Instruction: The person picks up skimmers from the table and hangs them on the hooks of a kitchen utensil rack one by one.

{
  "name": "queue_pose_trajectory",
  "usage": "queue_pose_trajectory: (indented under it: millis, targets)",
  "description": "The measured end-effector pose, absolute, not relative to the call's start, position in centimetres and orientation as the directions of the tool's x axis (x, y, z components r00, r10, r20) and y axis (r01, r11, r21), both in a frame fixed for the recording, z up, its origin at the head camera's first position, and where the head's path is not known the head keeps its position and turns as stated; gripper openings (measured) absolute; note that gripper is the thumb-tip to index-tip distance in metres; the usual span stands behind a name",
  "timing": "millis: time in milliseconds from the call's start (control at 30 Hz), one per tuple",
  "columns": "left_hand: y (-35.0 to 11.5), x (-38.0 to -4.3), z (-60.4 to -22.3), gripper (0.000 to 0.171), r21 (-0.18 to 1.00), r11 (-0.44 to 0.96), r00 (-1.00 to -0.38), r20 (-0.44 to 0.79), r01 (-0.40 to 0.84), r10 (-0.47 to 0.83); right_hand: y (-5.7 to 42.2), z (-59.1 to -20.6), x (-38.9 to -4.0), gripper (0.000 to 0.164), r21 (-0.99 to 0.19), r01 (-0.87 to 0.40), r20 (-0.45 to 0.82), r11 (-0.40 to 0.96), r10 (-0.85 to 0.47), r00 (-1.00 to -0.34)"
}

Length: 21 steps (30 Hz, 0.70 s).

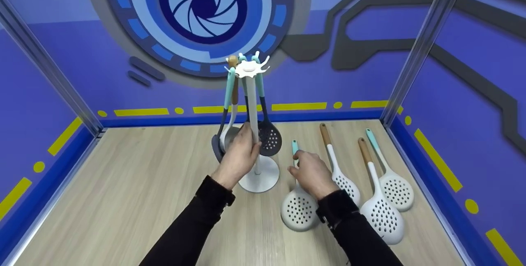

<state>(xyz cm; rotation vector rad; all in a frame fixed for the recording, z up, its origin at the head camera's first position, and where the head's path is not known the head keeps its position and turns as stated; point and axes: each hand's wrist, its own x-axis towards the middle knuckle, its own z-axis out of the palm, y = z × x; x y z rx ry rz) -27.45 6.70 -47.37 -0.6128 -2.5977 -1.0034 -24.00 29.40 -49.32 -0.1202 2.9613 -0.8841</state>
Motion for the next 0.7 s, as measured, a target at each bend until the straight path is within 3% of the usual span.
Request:
queue_pose_trajectory:
  millis: [333, 533, 700]
  targets:
    - [6.8, -28.0, -47.5, 0.060, 0.576, 0.684, -0.889, 0.372, 0.447, 0.268, 29.1, -51.1, -24.7, 0.043, -0.438, -0.020, -0.011, 0.899, -0.027, -1.000]
    - [6.6, -28.2, -47.5, 0.062, 0.588, 0.683, -0.899, 0.343, 0.432, 0.273, 28.9, -51.9, -25.0, 0.021, -0.409, -0.001, -0.001, 0.912, -0.002, -1.000]
    - [6.7, -28.0, -47.1, 0.062, 0.592, 0.681, -0.901, 0.319, 0.431, 0.294, 28.8, -52.3, -25.3, 0.030, -0.438, 0.039, -0.048, 0.898, 0.021, -0.999]
